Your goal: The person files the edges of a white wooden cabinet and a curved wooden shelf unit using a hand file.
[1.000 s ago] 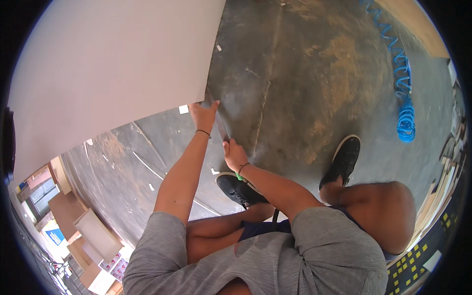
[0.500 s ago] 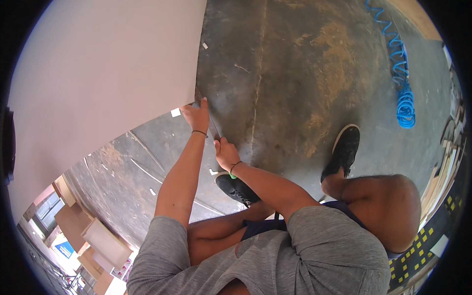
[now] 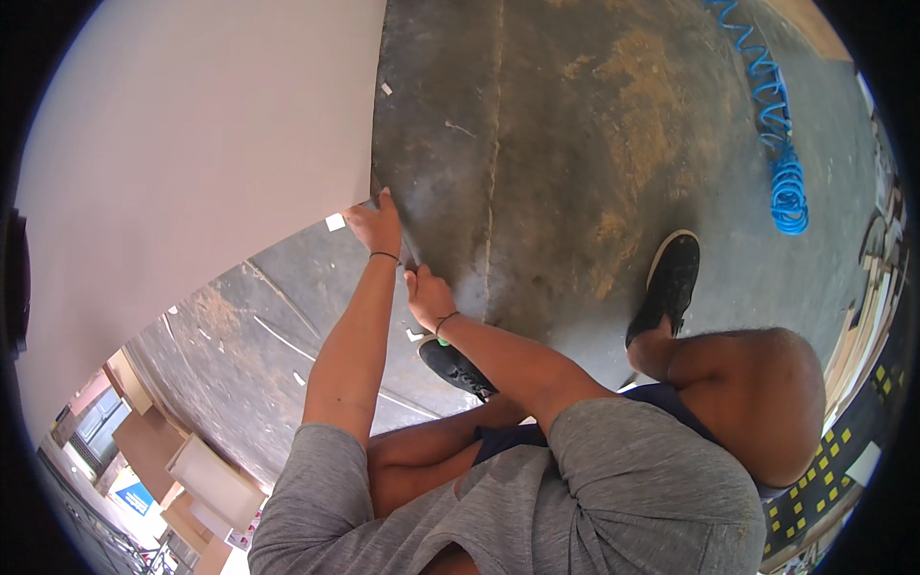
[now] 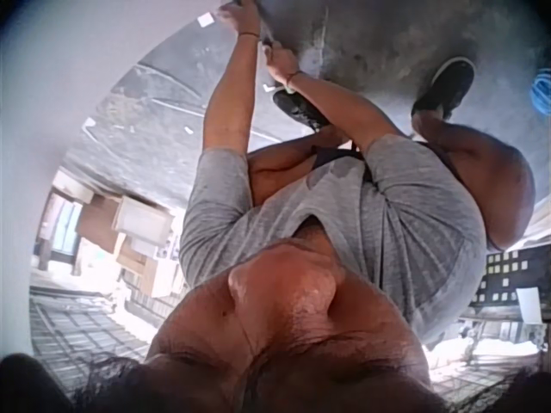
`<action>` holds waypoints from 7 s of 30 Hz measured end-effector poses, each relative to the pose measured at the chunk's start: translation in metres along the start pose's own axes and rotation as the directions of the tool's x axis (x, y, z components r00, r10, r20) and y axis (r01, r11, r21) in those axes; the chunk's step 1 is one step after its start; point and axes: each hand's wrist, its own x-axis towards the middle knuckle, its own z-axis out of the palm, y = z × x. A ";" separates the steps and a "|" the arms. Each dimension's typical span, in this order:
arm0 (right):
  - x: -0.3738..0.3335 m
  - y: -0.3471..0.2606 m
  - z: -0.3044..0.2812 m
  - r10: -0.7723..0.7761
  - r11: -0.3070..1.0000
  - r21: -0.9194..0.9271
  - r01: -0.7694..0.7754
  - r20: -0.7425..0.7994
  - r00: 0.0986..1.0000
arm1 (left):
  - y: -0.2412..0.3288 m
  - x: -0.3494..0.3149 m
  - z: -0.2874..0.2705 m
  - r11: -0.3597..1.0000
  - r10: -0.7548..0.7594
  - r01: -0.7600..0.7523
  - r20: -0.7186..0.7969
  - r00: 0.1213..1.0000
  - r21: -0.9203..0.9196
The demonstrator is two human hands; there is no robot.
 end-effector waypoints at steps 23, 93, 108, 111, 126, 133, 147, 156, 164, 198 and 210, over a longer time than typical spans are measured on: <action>0.003 0.005 -0.042 -0.026 0.997 -0.070 0.032 0.076 0.997 | -0.009 0.017 -0.029 0.992 -0.007 0.024 0.136 0.991 -0.127; 0.379 -0.159 -0.184 0.075 0.477 0.794 -0.376 0.389 0.918 | -0.016 -0.007 -0.225 -0.211 -0.375 0.339 0.396 0.838 -0.917; 0.357 -0.155 -0.182 0.057 0.572 0.647 -0.504 0.582 0.811 | 0.086 0.074 0.050 -0.551 -0.730 0.099 0.536 0.424 -0.829; 0.350 -0.149 -0.202 0.097 0.563 0.606 -0.562 0.627 0.773 | 0.093 0.085 0.061 -0.517 -0.767 0.017 0.471 0.435 -0.856; 0.309 -0.139 -0.286 -0.041 0.801 0.566 -0.194 0.375 0.926 | 0.077 0.086 0.065 -0.480 -0.827 0.005 0.454 0.333 -0.877; 0.305 -0.119 -0.306 -0.019 0.828 0.531 -0.180 0.347 0.938 | 0.086 0.085 0.063 -0.470 -0.774 0.131 0.479 0.414 -0.873; 0.371 -0.175 -0.292 -0.678 0.711 -0.451 0.539 -0.241 0.694 | 0.058 -0.019 -0.078 -0.203 -0.790 0.585 0.484 0.377 -0.786; 0.539 -0.204 -0.217 -0.494 0.627 -0.581 0.519 0.219 0.842 | 0.199 0.034 -0.269 0.956 -0.142 -0.078 -0.682 0.718 -0.282; 0.507 -0.216 -0.235 0.097 0.610 0.708 -0.356 0.380 0.920 | 0.264 0.062 -0.267 0.681 -0.325 -0.333 -0.677 0.660 -0.652; 0.370 -0.144 -0.329 -0.013 0.914 0.373 -0.160 0.422 0.907 | 0.278 0.060 -0.254 0.777 -0.158 -0.359 -0.713 0.684 -0.517; 0.380 -0.166 -0.300 -0.114 0.988 0.137 0.071 0.341 0.933 | 0.279 0.062 -0.251 0.827 -0.139 -0.327 -0.730 0.669 -0.458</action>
